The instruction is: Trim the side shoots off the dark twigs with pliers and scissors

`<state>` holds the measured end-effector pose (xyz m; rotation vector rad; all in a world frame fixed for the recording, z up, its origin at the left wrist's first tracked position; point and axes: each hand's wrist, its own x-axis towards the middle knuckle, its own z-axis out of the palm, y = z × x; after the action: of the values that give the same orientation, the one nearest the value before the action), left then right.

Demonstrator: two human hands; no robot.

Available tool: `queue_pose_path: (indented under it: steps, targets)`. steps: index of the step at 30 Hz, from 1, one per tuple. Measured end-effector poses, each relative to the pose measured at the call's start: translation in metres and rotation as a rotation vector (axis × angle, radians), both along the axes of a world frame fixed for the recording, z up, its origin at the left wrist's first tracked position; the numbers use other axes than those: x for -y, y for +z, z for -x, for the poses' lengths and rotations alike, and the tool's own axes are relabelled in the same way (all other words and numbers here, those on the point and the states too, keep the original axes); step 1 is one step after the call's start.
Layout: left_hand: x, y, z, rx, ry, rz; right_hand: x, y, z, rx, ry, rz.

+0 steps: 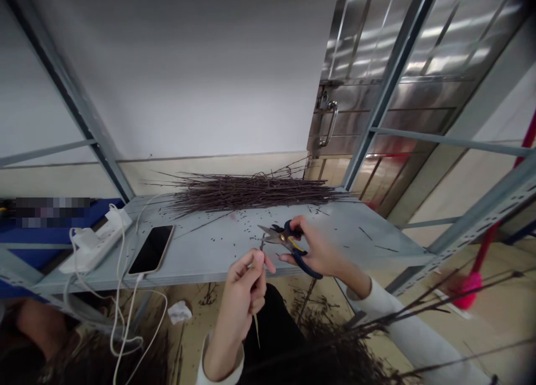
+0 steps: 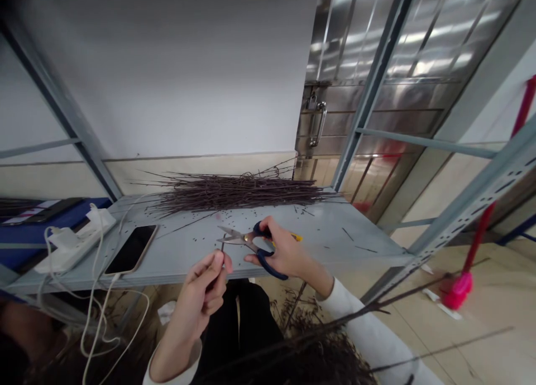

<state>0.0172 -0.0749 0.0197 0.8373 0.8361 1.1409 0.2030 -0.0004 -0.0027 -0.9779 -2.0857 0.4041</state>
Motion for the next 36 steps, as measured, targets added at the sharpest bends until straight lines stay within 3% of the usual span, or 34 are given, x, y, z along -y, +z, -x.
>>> queue_pose_path:
  steps: [23, 36]
  targets:
    - [0.002, -0.002, 0.001, -0.014, -0.033, -0.022, 0.006, 0.0, 0.008, -0.034, -0.139, -0.026]
    - [0.0, -0.006, 0.003, -0.039, -0.024, -0.022, 0.003, 0.009, -0.009, 0.167, -0.24, -0.409]
